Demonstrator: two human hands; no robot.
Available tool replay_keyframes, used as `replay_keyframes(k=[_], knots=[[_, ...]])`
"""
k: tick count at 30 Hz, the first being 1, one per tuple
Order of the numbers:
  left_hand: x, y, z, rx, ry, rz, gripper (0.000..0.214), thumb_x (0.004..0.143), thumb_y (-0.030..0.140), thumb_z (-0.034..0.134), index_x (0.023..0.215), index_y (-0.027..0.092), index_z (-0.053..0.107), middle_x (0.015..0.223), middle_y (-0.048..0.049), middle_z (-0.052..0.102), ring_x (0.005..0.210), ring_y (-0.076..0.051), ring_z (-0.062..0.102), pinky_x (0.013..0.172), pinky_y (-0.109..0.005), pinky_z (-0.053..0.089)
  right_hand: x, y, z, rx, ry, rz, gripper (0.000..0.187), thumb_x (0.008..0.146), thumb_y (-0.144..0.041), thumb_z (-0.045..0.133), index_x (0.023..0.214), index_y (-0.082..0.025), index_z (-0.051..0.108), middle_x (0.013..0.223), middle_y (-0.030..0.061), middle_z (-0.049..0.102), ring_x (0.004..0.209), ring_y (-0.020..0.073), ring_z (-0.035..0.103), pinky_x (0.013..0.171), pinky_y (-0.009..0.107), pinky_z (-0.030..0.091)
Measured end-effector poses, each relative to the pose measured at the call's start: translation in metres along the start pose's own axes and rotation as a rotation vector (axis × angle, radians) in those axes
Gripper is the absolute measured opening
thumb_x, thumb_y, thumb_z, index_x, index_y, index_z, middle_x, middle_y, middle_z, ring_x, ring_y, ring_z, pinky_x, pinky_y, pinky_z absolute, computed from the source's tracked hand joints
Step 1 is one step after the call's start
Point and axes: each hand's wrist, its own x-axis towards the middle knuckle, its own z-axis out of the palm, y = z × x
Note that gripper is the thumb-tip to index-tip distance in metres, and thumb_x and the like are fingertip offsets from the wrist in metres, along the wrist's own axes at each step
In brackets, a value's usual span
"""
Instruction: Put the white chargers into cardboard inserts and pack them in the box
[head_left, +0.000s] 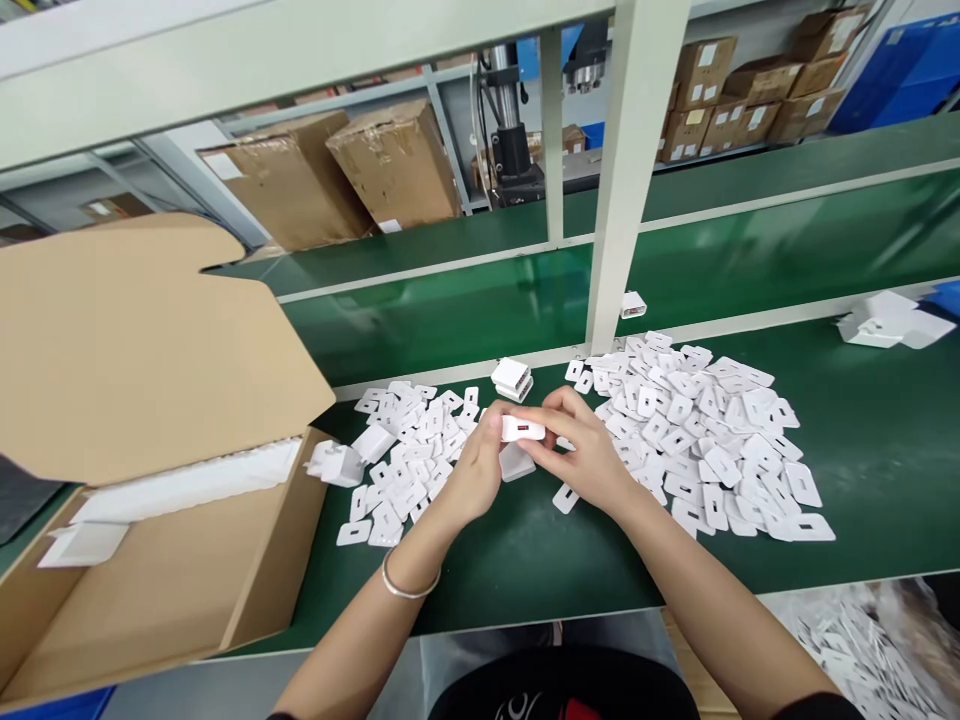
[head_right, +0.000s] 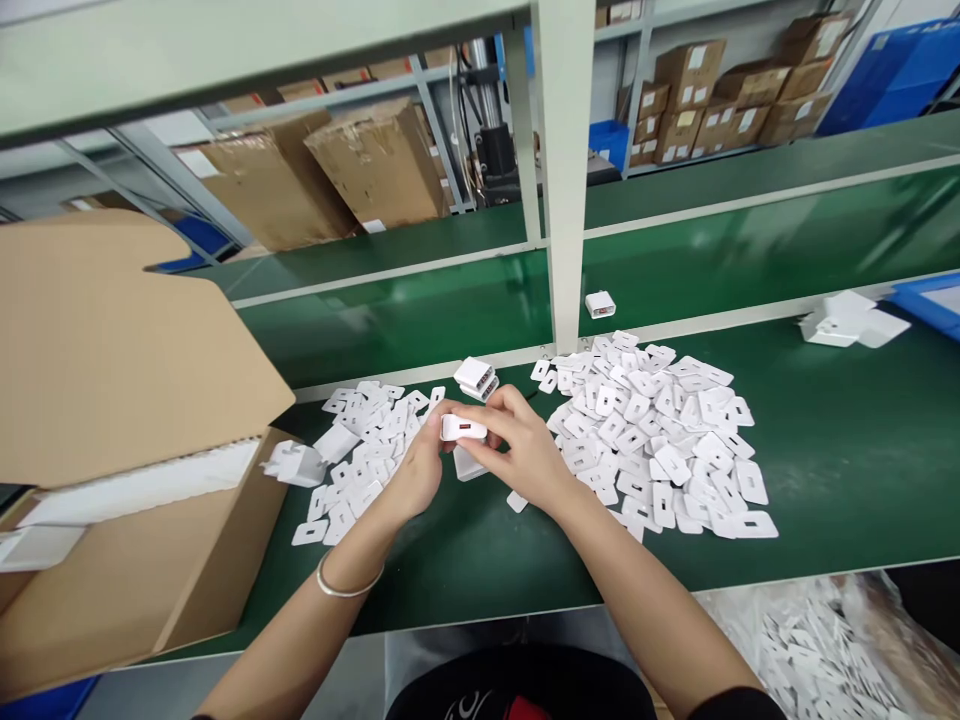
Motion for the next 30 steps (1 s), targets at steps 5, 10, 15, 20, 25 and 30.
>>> replay_keyframes(k=[5, 10, 15, 20, 25, 30], knots=[[-0.010, -0.007, 0.000, 0.038, 0.005, 0.067, 0.043, 0.113, 0.055, 0.028, 0.123, 0.023, 0.055, 0.122, -0.0084, 0.063, 0.114, -0.024, 0.060, 0.103, -0.042, 0.045, 0.000, 0.000, 0.003, 0.043, -0.072, 0.038, 0.033, 0.102, -0.032, 0.067, 0.134, -0.036, 0.073, 0.100, 0.0023, 0.048, 0.079, 0.0163, 0.055, 0.072, 0.034, 0.056], [-0.016, -0.018, 0.007, 0.092, 0.121, 0.283, 0.041, 0.113, 0.051, 0.029, 0.134, 0.024, 0.053, 0.116, -0.0081, 0.056, 0.106, -0.023, 0.057, 0.096, -0.041, 0.047, -0.002, -0.002, 0.011, 0.193, -0.054, 0.241, 0.044, 0.104, -0.054, 0.059, 0.139, -0.027, 0.062, 0.108, 0.0057, 0.056, 0.091, 0.0206, 0.059, 0.084, 0.039, 0.056], [-0.017, -0.027, 0.006, 0.143, 0.168, 0.472, 0.037, 0.113, 0.045, 0.034, 0.139, 0.025, 0.051, 0.111, -0.0069, 0.050, 0.101, -0.022, 0.052, 0.089, -0.038, 0.047, -0.004, -0.002, 0.020, 0.483, -0.150, 0.342, 0.045, 0.103, -0.061, 0.059, 0.132, -0.027, 0.058, 0.112, 0.0056, 0.065, 0.096, 0.0215, 0.064, 0.078, 0.034, 0.058], [-0.018, -0.028, 0.002, 0.163, 0.167, 0.536, 0.036, 0.112, 0.045, 0.037, 0.138, 0.026, 0.053, 0.108, -0.0064, 0.050, 0.099, -0.022, 0.053, 0.084, -0.038, 0.048, -0.008, -0.002, 0.024, 0.511, -0.137, 0.310, 0.043, 0.101, -0.057, 0.064, 0.131, -0.026, 0.060, 0.109, 0.0054, 0.065, 0.088, 0.0189, 0.062, 0.073, 0.032, 0.055], [-0.019, -0.022, 0.007, -0.077, 0.158, 0.335, 0.051, 0.108, 0.059, 0.043, 0.148, 0.028, 0.042, 0.119, -0.0095, 0.056, 0.099, -0.023, 0.060, 0.082, -0.036, 0.053, -0.010, 0.000, 0.026, 0.442, -0.020, 0.283, 0.042, 0.102, -0.059, 0.061, 0.128, -0.026, 0.061, 0.103, 0.0050, 0.067, 0.080, 0.0186, 0.061, 0.067, 0.031, 0.052], [-0.020, -0.018, 0.007, -0.168, 0.170, 0.352, 0.047, 0.102, 0.056, 0.060, 0.140, 0.029, 0.054, 0.120, -0.0083, 0.060, 0.099, -0.021, 0.062, 0.081, -0.033, 0.053, -0.012, -0.001, 0.026, 0.355, 0.012, 0.213, 0.047, 0.102, -0.062, 0.060, 0.131, -0.025, 0.059, 0.104, 0.0066, 0.069, 0.084, 0.0213, 0.065, 0.073, 0.035, 0.056]])
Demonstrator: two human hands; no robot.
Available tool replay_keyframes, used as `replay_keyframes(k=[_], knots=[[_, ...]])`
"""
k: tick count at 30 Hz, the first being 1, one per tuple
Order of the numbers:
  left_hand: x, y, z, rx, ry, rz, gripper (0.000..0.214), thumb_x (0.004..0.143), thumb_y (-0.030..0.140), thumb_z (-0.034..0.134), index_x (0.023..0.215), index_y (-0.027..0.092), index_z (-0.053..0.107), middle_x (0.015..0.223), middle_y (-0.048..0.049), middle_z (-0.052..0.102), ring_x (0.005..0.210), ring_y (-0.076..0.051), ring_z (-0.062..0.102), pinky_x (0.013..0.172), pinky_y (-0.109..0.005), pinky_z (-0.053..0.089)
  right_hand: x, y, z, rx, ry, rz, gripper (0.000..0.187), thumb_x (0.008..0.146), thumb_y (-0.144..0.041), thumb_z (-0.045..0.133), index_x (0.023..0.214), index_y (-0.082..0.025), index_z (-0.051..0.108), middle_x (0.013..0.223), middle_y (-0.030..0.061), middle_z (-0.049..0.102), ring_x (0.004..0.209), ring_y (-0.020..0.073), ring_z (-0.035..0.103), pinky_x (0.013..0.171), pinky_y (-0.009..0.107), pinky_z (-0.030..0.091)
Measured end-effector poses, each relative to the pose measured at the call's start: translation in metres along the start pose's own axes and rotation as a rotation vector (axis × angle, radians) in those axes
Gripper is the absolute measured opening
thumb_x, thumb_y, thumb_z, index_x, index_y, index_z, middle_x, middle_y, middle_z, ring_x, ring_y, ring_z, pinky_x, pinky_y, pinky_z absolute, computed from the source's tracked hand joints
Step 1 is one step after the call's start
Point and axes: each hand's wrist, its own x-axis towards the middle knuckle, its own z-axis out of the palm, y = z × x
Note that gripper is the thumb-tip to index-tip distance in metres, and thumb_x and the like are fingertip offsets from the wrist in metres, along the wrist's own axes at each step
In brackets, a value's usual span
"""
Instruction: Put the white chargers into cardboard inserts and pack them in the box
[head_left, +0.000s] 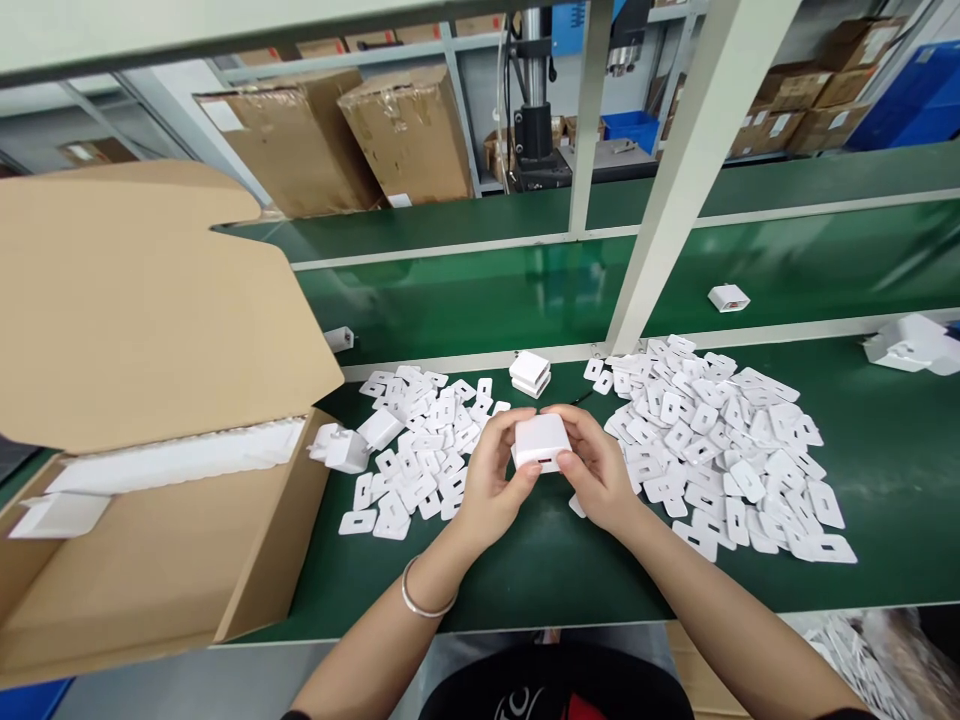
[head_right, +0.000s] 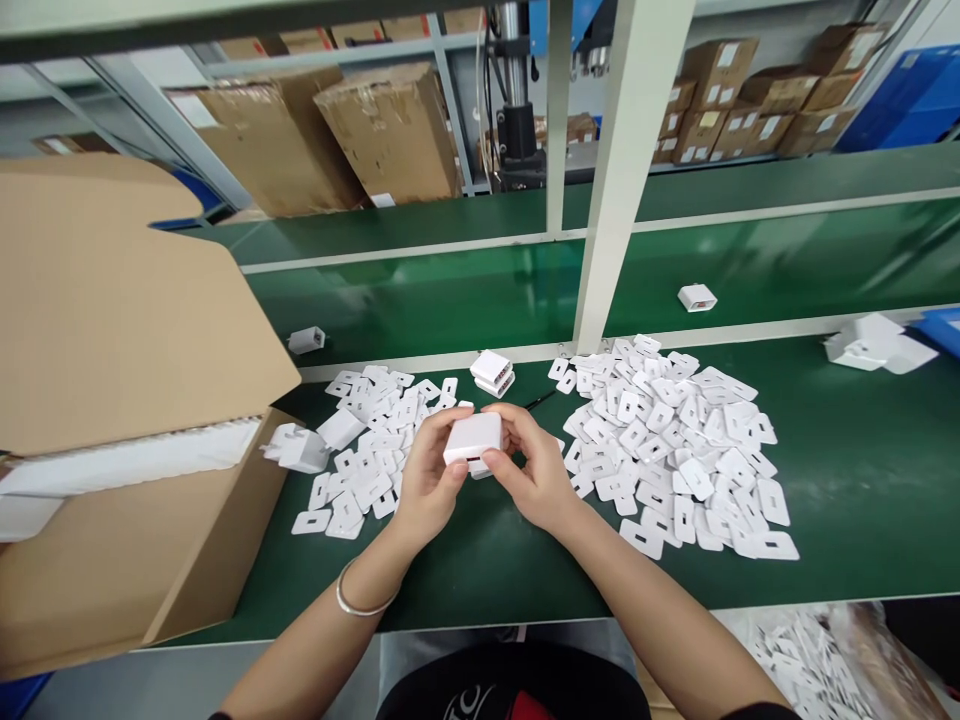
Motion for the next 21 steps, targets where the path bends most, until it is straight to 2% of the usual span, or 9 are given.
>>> replay_keyframes(k=[4, 7, 13, 17, 21], knots=[[0.002, 0.004, -0.005, 0.121, 0.004, 0.161, 0.036, 0.106, 0.047, 0.057, 0.137, 0.028, 0.062, 0.104, -0.0056, 0.060, 0.090, -0.019, 0.057, 0.075, -0.031, 0.050, -0.001, -0.003, -0.001, -0.067, -0.018, -0.031, 0.050, 0.101, -0.064, 0.058, 0.132, -0.025, 0.057, 0.101, 0.0062, 0.069, 0.082, 0.0214, 0.066, 0.071, 0.035, 0.055], [0.004, 0.006, -0.008, 0.179, -0.017, 0.238, 0.031, 0.108, 0.044, 0.054, 0.130, 0.028, 0.068, 0.095, -0.0041, 0.056, 0.087, -0.019, 0.054, 0.071, -0.030, 0.048, -0.001, -0.007, -0.001, -0.091, -0.063, -0.026, 0.054, 0.097, -0.066, 0.065, 0.132, -0.025, 0.055, 0.096, 0.0048, 0.069, 0.083, 0.0223, 0.068, 0.068, 0.034, 0.055], [0.004, 0.006, -0.009, 0.210, -0.034, 0.206, 0.034, 0.109, 0.047, 0.050, 0.133, 0.030, 0.067, 0.096, -0.0046, 0.055, 0.087, -0.019, 0.054, 0.071, -0.031, 0.048, 0.001, -0.014, -0.001, -0.103, -0.066, 0.095, 0.051, 0.094, -0.063, 0.071, 0.126, -0.026, 0.057, 0.095, 0.0048, 0.070, 0.085, 0.0242, 0.069, 0.067, 0.035, 0.055], [0.002, 0.005, -0.010, 0.203, -0.084, 0.170, 0.049, 0.111, 0.056, 0.032, 0.137, 0.030, 0.064, 0.101, -0.0065, 0.053, 0.092, -0.022, 0.054, 0.078, -0.036, 0.051, 0.001, -0.015, 0.000, -0.109, -0.044, 0.070, 0.049, 0.094, -0.062, 0.071, 0.125, -0.026, 0.058, 0.099, 0.0056, 0.069, 0.084, 0.0234, 0.068, 0.065, 0.035, 0.054], [0.001, 0.007, -0.011, 0.186, -0.073, 0.210, 0.042, 0.113, 0.048, 0.035, 0.136, 0.032, 0.066, 0.102, -0.0058, 0.052, 0.093, -0.021, 0.053, 0.077, -0.035, 0.049, -0.001, -0.015, 0.002, -0.121, -0.047, 0.026, 0.048, 0.097, -0.061, 0.067, 0.129, -0.027, 0.055, 0.108, 0.0080, 0.068, 0.090, 0.0245, 0.067, 0.069, 0.036, 0.056]])
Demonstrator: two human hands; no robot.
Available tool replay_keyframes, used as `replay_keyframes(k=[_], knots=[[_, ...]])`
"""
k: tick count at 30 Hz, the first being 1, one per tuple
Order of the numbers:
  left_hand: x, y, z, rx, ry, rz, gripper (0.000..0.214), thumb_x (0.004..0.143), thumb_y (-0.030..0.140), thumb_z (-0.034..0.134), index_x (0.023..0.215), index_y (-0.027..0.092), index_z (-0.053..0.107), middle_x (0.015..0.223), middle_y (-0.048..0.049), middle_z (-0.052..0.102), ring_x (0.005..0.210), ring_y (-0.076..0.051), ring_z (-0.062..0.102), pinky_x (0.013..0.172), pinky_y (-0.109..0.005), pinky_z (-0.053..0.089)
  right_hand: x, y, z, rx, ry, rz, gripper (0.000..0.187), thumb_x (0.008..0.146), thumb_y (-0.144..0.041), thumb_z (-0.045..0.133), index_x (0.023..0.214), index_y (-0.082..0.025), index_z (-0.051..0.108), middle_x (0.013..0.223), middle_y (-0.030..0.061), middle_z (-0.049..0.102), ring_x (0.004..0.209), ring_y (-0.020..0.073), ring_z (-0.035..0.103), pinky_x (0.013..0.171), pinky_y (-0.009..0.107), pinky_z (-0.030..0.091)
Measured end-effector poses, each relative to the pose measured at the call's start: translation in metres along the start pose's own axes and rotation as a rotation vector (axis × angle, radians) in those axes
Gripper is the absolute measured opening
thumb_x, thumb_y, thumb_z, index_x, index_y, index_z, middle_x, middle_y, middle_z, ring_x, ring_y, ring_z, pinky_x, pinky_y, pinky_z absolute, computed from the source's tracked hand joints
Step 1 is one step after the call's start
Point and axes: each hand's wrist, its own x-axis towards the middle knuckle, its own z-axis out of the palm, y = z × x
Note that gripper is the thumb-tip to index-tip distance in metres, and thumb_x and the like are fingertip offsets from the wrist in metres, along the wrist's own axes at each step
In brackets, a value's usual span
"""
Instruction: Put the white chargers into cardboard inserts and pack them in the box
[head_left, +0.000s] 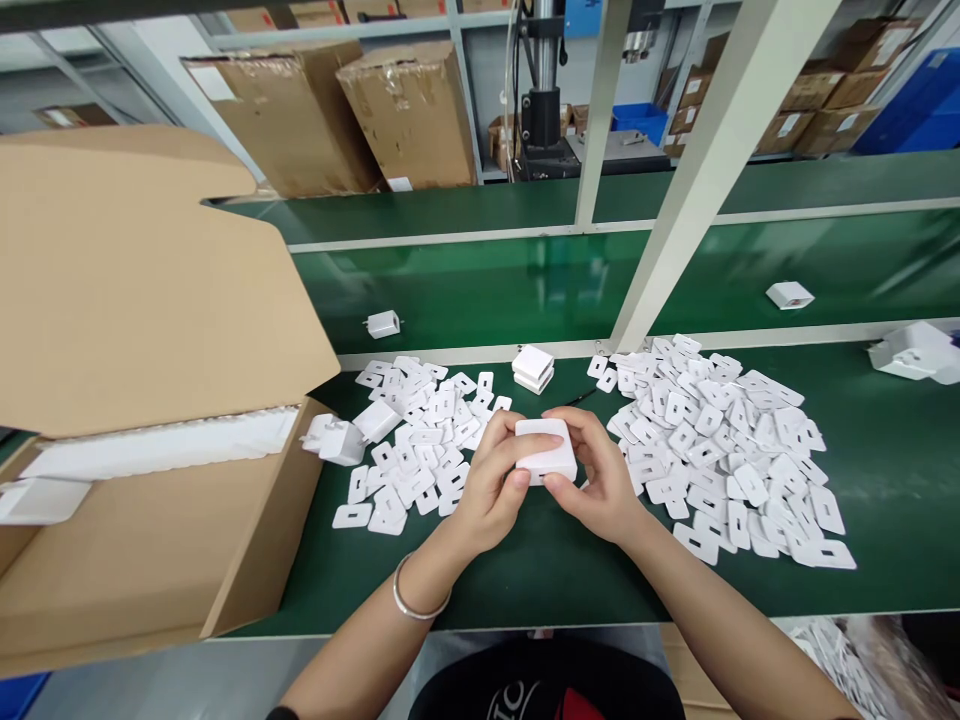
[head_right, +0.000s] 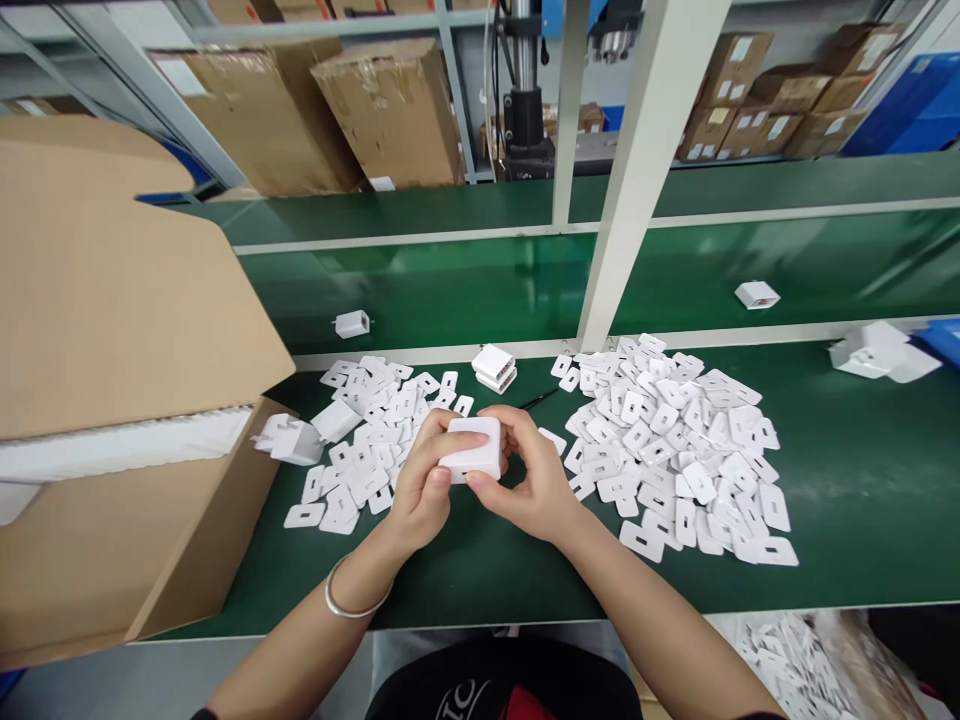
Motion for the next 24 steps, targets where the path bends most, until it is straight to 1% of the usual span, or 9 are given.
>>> replay_keyframes(k=[4, 6, 9, 11, 14, 17, 20, 22, 24], knots=[[0.001, 0.003, 0.001, 0.044, 0.045, 0.052, 0.038, 0.113, 0.043, 0.037, 0.133, 0.032, 0.068, 0.100, -0.0052, 0.053, 0.090, -0.020, 0.054, 0.074, -0.034, 0.048, -0.002, 0.000, 0.001, 0.012, -0.021, -0.020, 0.049, 0.101, -0.067, 0.055, 0.128, -0.027, 0.055, 0.106, 0.0078, 0.066, 0.087, 0.0238, 0.066, 0.069, 0.038, 0.056], [0.001, 0.003, 0.002, 0.045, 0.067, 0.047, 0.037, 0.113, 0.042, 0.038, 0.129, 0.031, 0.070, 0.098, -0.0049, 0.054, 0.089, -0.020, 0.054, 0.073, -0.034, 0.048, -0.003, 0.001, 0.001, 0.013, -0.018, -0.001, 0.048, 0.101, -0.068, 0.054, 0.127, -0.027, 0.056, 0.102, 0.0067, 0.067, 0.086, 0.0237, 0.066, 0.069, 0.037, 0.055], [-0.001, 0.002, 0.004, 0.017, 0.085, -0.027, 0.036, 0.112, 0.042, 0.040, 0.122, 0.029, 0.073, 0.096, -0.0050, 0.055, 0.089, -0.020, 0.055, 0.074, -0.034, 0.049, -0.003, 0.002, 0.004, 0.024, -0.008, 0.055, 0.047, 0.101, -0.066, 0.056, 0.126, -0.026, 0.057, 0.095, 0.0052, 0.067, 0.085, 0.0237, 0.067, 0.069, 0.037, 0.055], [-0.002, 0.000, 0.004, -0.020, 0.071, -0.122, 0.038, 0.112, 0.044, 0.040, 0.119, 0.028, 0.074, 0.096, -0.0054, 0.056, 0.090, -0.021, 0.055, 0.076, -0.035, 0.050, -0.002, 0.004, 0.005, 0.044, 0.016, 0.088, 0.044, 0.102, -0.064, 0.055, 0.124, -0.026, 0.058, 0.090, 0.0034, 0.066, 0.077, 0.0208, 0.065, 0.065, 0.034, 0.053], [-0.003, -0.003, 0.005, -0.102, 0.013, -0.250, 0.048, 0.112, 0.052, 0.031, 0.130, 0.029, 0.069, 0.103, -0.0070, 0.058, 0.093, -0.022, 0.057, 0.082, -0.038, 0.052, 0.000, 0.007, 0.007, 0.079, 0.083, 0.126, 0.042, 0.103, -0.064, 0.054, 0.115, -0.025, 0.061, 0.077, -0.0010, 0.061, 0.061, 0.0153, 0.055, 0.055, 0.030, 0.047], [-0.002, -0.007, 0.003, -0.101, -0.079, -0.280, 0.051, 0.110, 0.058, 0.033, 0.147, 0.031, 0.056, 0.117, -0.0094, 0.061, 0.102, -0.025, 0.058, 0.091, -0.042, 0.052, 0.002, 0.009, 0.005, 0.086, 0.136, 0.155, 0.046, 0.102, -0.069, 0.053, 0.109, -0.024, 0.062, 0.069, -0.0035, 0.055, 0.056, 0.0145, 0.052, 0.053, 0.029, 0.046], [0.000, -0.010, 0.001, -0.057, -0.126, -0.279, 0.043, 0.110, 0.051, 0.044, 0.149, 0.034, 0.054, 0.121, -0.0086, 0.063, 0.106, -0.025, 0.059, 0.094, -0.041, 0.051, 0.004, 0.009, 0.002, 0.071, 0.132, 0.167, 0.049, 0.101, -0.071, 0.052, 0.111, -0.024, 0.061, 0.069, -0.0029, 0.056, 0.060, 0.0157, 0.056, 0.054, 0.029, 0.045], [0.001, -0.012, 0.000, -0.056, -0.111, -0.270, 0.038, 0.110, 0.045, 0.048, 0.145, 0.034, 0.057, 0.114, -0.0070, 0.063, 0.099, -0.023, 0.059, 0.088, -0.038, 0.050, 0.004, 0.008, 0.000, 0.064, 0.083, 0.167, 0.050, 0.101, -0.071, 0.052, 0.115, -0.024, 0.060, 0.075, -0.0011, 0.061, 0.065, 0.0173, 0.060, 0.056, 0.030, 0.047], [0.001, -0.013, 0.000, -0.070, -0.080, -0.249, 0.034, 0.109, 0.043, 0.051, 0.140, 0.033, 0.061, 0.105, -0.0053, 0.061, 0.090, -0.020, 0.056, 0.079, -0.034, 0.048, 0.004, 0.007, -0.002, 0.044, 0.022, 0.168, 0.049, 0.100, -0.069, 0.057, 0.120, -0.024, 0.059, 0.086, 0.0018, 0.067, 0.074, 0.0196, 0.065, 0.062, 0.032, 0.050]])
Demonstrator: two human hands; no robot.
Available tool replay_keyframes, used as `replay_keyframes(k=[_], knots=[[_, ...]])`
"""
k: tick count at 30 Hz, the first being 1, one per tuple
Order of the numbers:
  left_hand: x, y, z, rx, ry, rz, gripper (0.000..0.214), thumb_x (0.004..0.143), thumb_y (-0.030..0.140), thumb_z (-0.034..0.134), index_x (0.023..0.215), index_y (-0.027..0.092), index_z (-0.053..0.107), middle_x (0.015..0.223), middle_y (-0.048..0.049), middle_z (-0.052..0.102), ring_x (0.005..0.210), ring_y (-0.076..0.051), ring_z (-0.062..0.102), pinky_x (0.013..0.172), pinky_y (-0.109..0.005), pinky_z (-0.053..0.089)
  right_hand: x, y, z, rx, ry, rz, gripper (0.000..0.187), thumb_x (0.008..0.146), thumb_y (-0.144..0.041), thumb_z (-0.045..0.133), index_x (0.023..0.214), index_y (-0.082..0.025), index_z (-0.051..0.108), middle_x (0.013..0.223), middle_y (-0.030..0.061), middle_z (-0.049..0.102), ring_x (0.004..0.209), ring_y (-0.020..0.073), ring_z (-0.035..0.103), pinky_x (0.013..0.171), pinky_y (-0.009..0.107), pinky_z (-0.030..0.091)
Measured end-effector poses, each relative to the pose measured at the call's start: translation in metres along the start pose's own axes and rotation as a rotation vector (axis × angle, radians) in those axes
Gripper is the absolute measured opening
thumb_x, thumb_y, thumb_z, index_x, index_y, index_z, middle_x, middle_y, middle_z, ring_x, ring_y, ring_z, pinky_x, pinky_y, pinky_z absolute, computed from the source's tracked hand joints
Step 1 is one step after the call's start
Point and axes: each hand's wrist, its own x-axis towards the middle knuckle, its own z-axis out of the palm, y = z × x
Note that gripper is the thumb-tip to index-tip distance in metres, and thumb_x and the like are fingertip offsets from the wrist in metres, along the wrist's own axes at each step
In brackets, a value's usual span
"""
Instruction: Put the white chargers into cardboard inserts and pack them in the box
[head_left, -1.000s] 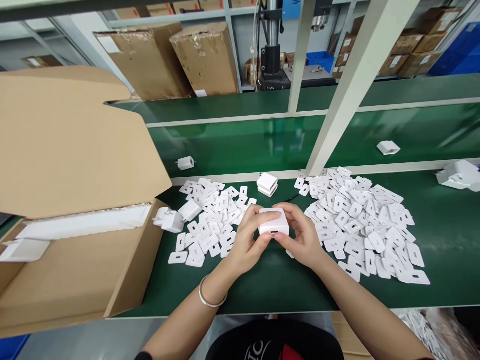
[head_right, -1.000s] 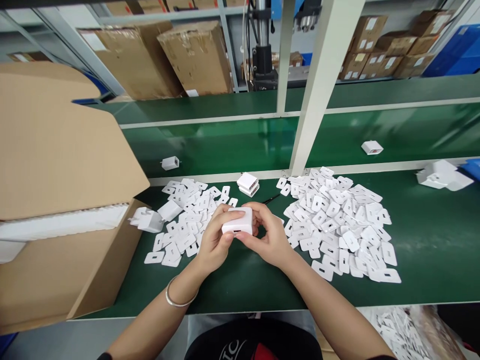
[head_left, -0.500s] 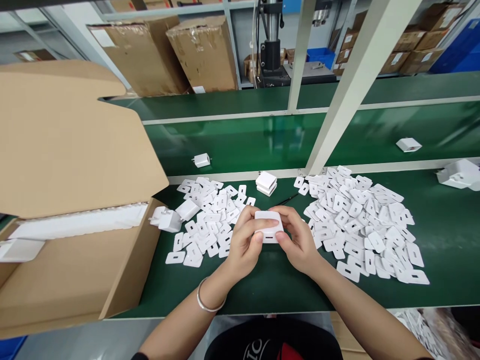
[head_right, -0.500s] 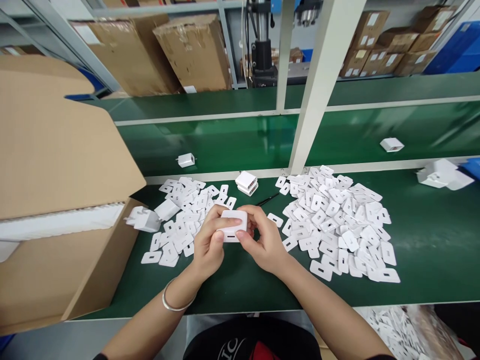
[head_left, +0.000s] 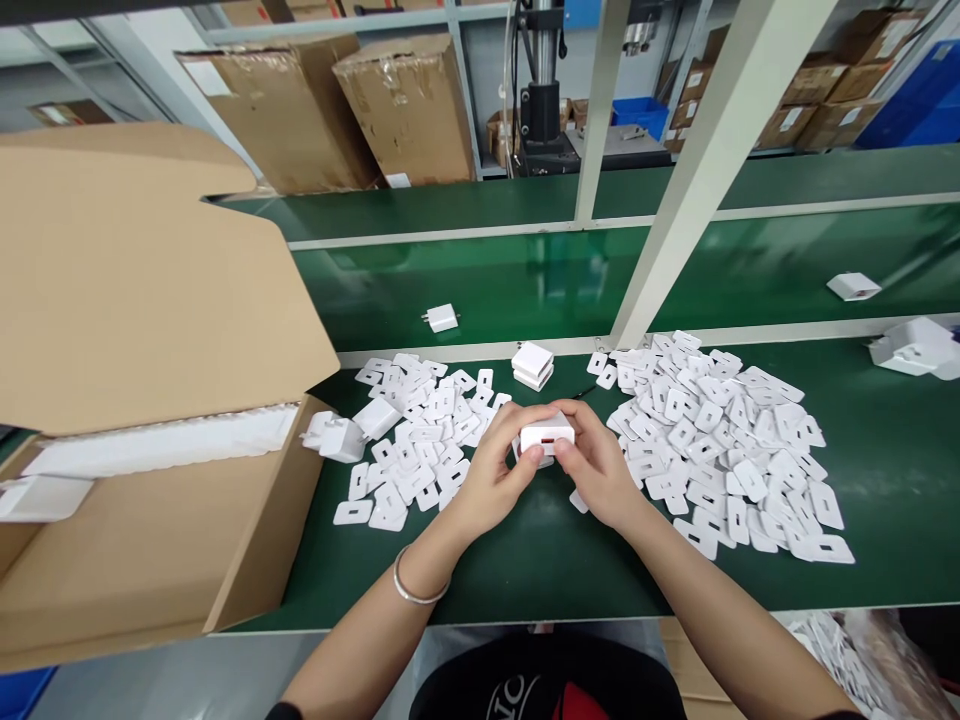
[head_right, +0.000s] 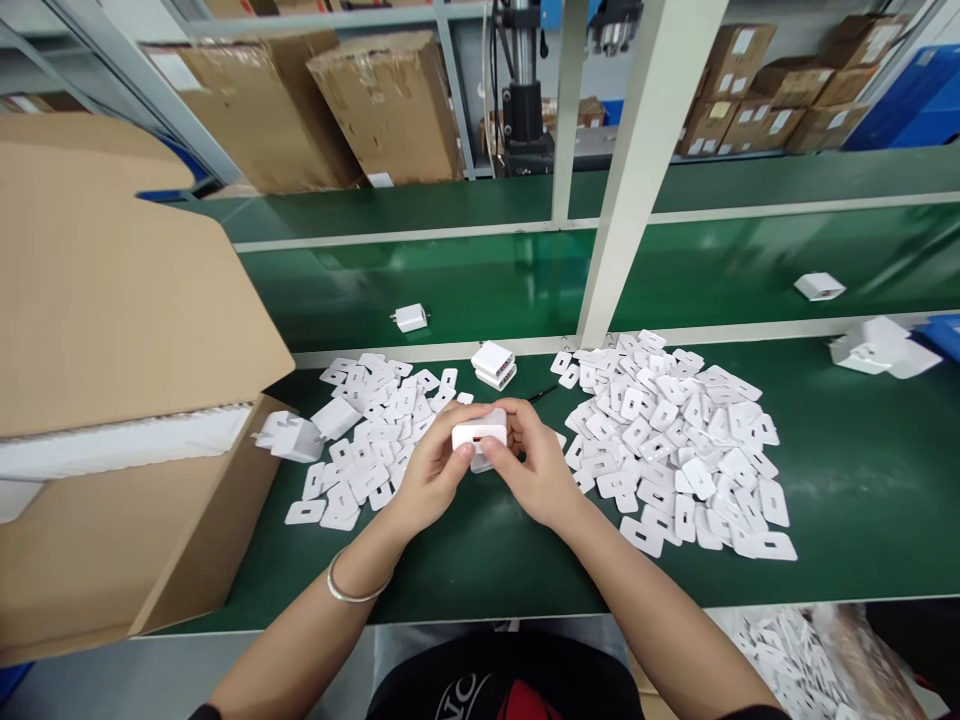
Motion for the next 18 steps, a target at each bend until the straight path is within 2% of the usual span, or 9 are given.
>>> replay_keyframes(k=[3, 5, 7, 10, 12, 14, 18], knots=[[0.000, 0.000, 0.000, -0.024, 0.027, 0.041, 0.029, 0.108, 0.043, 0.055, 0.130, 0.031, 0.067, 0.098, -0.0043, 0.057, 0.085, -0.019, 0.054, 0.073, -0.032, 0.047, 0.001, -0.002, -0.002, -0.039, -0.049, -0.002, 0.045, 0.099, -0.062, 0.064, 0.123, -0.025, 0.058, 0.098, 0.0049, 0.072, 0.085, 0.0227, 0.068, 0.068, 0.034, 0.052], [0.001, 0.001, -0.003, -0.025, 0.009, 0.041, 0.029, 0.107, 0.043, 0.055, 0.131, 0.030, 0.066, 0.103, -0.0054, 0.059, 0.089, -0.020, 0.057, 0.077, -0.034, 0.050, 0.002, -0.002, -0.006, -0.040, -0.067, -0.003, 0.043, 0.099, -0.059, 0.065, 0.125, -0.025, 0.057, 0.102, 0.0058, 0.072, 0.091, 0.0241, 0.069, 0.071, 0.035, 0.053], [0.003, 0.001, -0.010, -0.037, -0.050, -0.015, 0.039, 0.106, 0.043, 0.057, 0.144, 0.032, 0.056, 0.113, -0.0074, 0.063, 0.099, -0.022, 0.062, 0.087, -0.038, 0.053, 0.006, -0.002, -0.014, -0.042, -0.102, -0.004, 0.042, 0.100, -0.056, 0.066, 0.128, -0.027, 0.056, 0.111, 0.0067, 0.070, 0.098, 0.0250, 0.068, 0.076, 0.037, 0.055], [0.009, 0.001, -0.026, -0.025, -0.175, -0.139, 0.067, 0.101, 0.042, 0.067, 0.160, 0.034, 0.034, 0.128, -0.0092, 0.067, 0.118, -0.025, 0.066, 0.104, -0.045, 0.052, 0.011, -0.003, -0.029, -0.115, -0.230, 0.007, 0.042, 0.101, -0.049, 0.067, 0.135, -0.030, 0.054, 0.123, 0.0073, 0.065, 0.102, 0.0243, 0.065, 0.081, 0.038, 0.057], [0.012, 0.001, -0.035, 0.044, -0.246, -0.191, 0.068, 0.096, 0.042, 0.074, 0.154, 0.033, 0.041, 0.135, -0.0094, 0.066, 0.125, -0.027, 0.064, 0.108, -0.046, 0.051, 0.015, -0.003, -0.038, -0.212, -0.313, 0.019, 0.044, 0.100, -0.047, 0.068, 0.139, -0.032, 0.055, 0.127, 0.0076, 0.064, 0.098, 0.0231, 0.063, 0.080, 0.038, 0.057], [0.014, 0.000, -0.042, 0.141, -0.283, -0.216, 0.054, 0.092, 0.043, 0.078, 0.140, 0.031, 0.056, 0.136, -0.0092, 0.066, 0.125, -0.029, 0.065, 0.105, -0.046, 0.053, 0.017, -0.002, -0.044, -0.301, -0.349, 0.018, 0.044, 0.099, -0.045, 0.070, 0.139, -0.033, 0.058, 0.127, 0.0079, 0.063, 0.096, 0.0234, 0.061, 0.081, 0.039, 0.057], [0.013, -0.003, -0.043, 0.331, -0.277, -0.191, 0.041, 0.089, 0.047, 0.080, 0.120, 0.026, 0.064, 0.124, -0.0091, 0.068, 0.114, -0.030, 0.065, 0.094, -0.044, 0.053, 0.020, 0.004, -0.044, -0.410, -0.327, -0.038, 0.044, 0.093, -0.043, 0.078, 0.134, -0.033, 0.065, 0.124, 0.0086, 0.060, 0.116, 0.0299, 0.059, 0.098, 0.048, 0.053]])
